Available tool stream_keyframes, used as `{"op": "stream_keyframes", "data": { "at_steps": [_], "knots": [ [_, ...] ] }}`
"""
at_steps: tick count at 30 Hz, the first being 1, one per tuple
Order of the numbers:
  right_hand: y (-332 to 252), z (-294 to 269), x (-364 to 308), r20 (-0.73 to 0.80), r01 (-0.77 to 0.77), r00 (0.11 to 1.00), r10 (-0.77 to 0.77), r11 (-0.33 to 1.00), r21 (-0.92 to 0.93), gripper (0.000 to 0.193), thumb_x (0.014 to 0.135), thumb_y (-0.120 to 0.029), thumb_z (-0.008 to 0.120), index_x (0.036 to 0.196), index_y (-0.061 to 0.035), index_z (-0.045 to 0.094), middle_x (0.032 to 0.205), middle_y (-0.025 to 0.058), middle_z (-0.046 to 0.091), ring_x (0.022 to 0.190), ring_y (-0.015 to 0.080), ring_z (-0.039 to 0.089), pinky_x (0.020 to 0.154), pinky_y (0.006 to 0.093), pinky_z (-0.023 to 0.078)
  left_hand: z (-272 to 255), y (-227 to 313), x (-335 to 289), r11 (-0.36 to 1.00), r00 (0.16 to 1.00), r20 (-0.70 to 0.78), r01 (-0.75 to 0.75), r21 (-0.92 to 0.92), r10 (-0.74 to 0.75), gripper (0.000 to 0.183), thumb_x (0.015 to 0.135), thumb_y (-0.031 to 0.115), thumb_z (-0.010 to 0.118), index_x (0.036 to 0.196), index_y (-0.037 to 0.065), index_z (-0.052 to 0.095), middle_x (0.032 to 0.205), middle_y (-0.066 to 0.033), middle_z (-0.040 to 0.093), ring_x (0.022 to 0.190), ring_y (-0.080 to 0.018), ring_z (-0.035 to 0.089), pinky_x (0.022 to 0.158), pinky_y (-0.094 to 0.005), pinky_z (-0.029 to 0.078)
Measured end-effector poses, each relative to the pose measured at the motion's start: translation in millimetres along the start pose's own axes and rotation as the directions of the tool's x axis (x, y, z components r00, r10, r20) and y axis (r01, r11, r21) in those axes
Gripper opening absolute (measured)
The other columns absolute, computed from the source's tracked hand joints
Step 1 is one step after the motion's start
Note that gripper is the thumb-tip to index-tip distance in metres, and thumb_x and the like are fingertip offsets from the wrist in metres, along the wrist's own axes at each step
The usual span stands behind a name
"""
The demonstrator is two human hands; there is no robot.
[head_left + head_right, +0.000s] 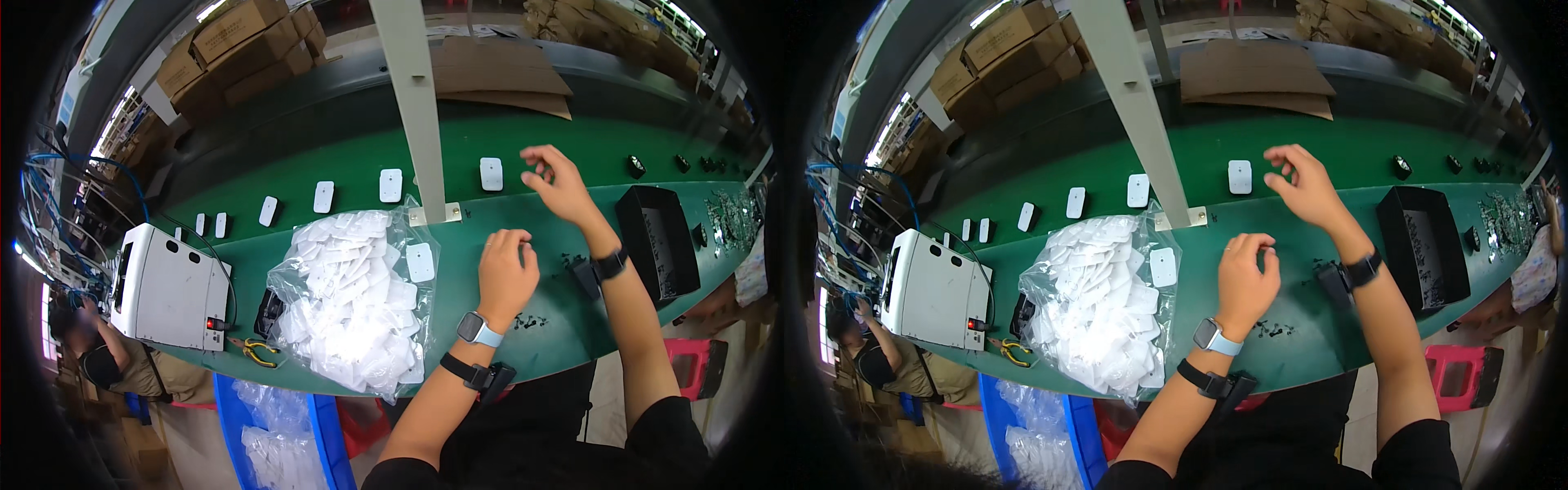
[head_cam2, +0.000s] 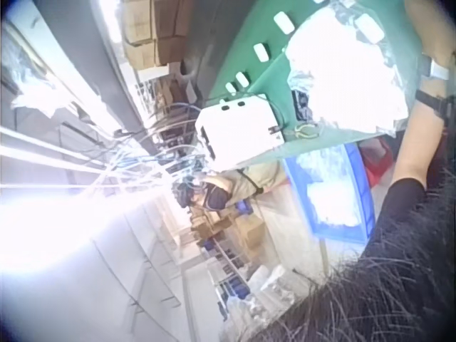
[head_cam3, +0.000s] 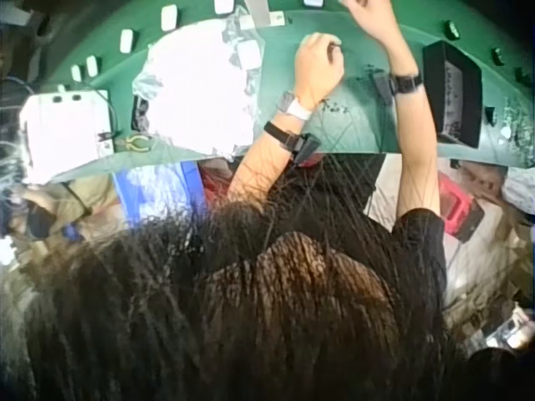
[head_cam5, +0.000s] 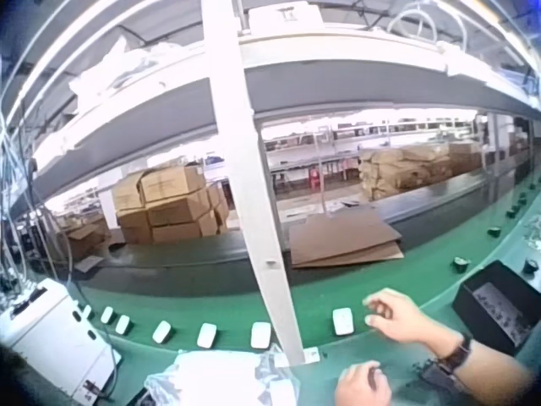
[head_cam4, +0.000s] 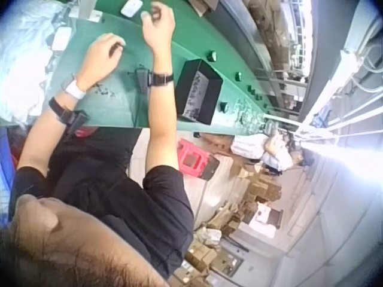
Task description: The person repeatedly picks up white plastic housings and green circuit boards from a green workbench, inserts the boards into the housings, and places the assembled units on the table. The process is repeated for multiple units throughout the clip.
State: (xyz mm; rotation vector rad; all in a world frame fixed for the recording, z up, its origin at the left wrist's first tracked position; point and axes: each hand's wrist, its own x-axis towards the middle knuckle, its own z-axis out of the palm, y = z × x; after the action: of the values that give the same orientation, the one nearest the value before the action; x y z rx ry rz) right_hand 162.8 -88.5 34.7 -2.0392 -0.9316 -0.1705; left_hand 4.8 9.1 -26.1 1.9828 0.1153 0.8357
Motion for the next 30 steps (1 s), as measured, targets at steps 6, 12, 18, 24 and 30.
{"op": "stream_keyframes", "data": {
  "at_steps": [6, 12, 18, 24, 30],
  "knots": [
    [4.8, -4.3, -62.0, -0.088, 0.095, 0.992, -0.088, 0.991, 0.089, 0.022, 0.076, 0.009, 0.058, 0.093, -0.0013, 0.067, 0.090, 0.0081, 0.063, 0.078, 0.0202, 0.060, 0.068, 0.0313, 0.049, -22.5, -2.7, 11.0, 0.933, 0.981, -0.193, 0.044, 0.356, 0.028, 0.010, 0.081, -0.002, 0.056, 0.090, 0.000, 0.061, 0.088, -0.0169, 0.061, 0.087, -0.0384, 0.058, 0.078, -0.0477, 0.046],
    [6.7, -3.0, -77.7, 0.092, 0.263, 0.956, -0.278, 0.954, 0.146, 0.031, 0.072, 0.013, 0.054, 0.093, -0.0026, 0.070, 0.092, 0.0122, 0.066, 0.081, 0.0297, 0.065, 0.070, 0.0391, 0.054, -60.3, -28.4, 11.2, 0.582, 0.962, -0.225, 0.272, 0.767, -0.152, 0.023, 0.081, 0.003, 0.063, 0.104, 0.001, 0.060, 0.104, -0.0198, 0.060, 0.098, -0.0396, 0.059, 0.083, -0.0496, 0.044],
    [-10.3, -1.0, -94.1, 0.497, 0.121, 0.815, -0.297, 0.927, 0.355, 0.018, 0.074, -0.002, 0.058, 0.087, -0.0020, 0.071, 0.084, 0.0104, 0.067, 0.075, 0.0283, 0.066, 0.067, 0.0381, 0.054, -63.9, -37.4, 7.7, 0.504, 0.941, -0.184, 0.309, 0.807, -0.283, 0.031, 0.082, 0.006, 0.069, 0.110, 0.002, 0.057, 0.110, -0.0212, 0.058, 0.102, -0.0409, 0.059, 0.085, -0.0503, 0.045],
    [-15.5, 13.4, -102.7, 0.613, 0.120, 0.731, -0.299, 0.941, 0.316, 0.014, 0.074, -0.009, 0.061, 0.081, -0.0032, 0.071, 0.079, 0.0097, 0.067, 0.072, 0.0301, 0.065, 0.067, 0.0421, 0.053, -57.7, -34.9, 13.7, 0.638, 0.960, -0.215, 0.280, 0.717, -0.180, 0.033, 0.078, 0.001, 0.068, 0.109, 0.000, 0.055, 0.106, -0.0230, 0.056, 0.099, -0.0440, 0.057, 0.083, -0.0511, 0.045],
    [-19.6, 17.5, -102.2, 0.638, 0.212, 0.698, -0.326, 0.945, 0.250, 0.011, 0.080, -0.014, 0.062, 0.080, -0.0059, 0.070, 0.080, 0.0079, 0.068, 0.072, 0.0276, 0.067, 0.065, 0.0397, 0.053, -61.4, -38.1, 16.9, 0.716, 0.975, -0.204, 0.208, 0.666, -0.093, 0.029, 0.084, 0.001, 0.063, 0.112, 0.000, 0.055, 0.103, -0.0202, 0.055, 0.097, -0.0378, 0.056, 0.086, -0.0462, 0.046]
  ]
}}
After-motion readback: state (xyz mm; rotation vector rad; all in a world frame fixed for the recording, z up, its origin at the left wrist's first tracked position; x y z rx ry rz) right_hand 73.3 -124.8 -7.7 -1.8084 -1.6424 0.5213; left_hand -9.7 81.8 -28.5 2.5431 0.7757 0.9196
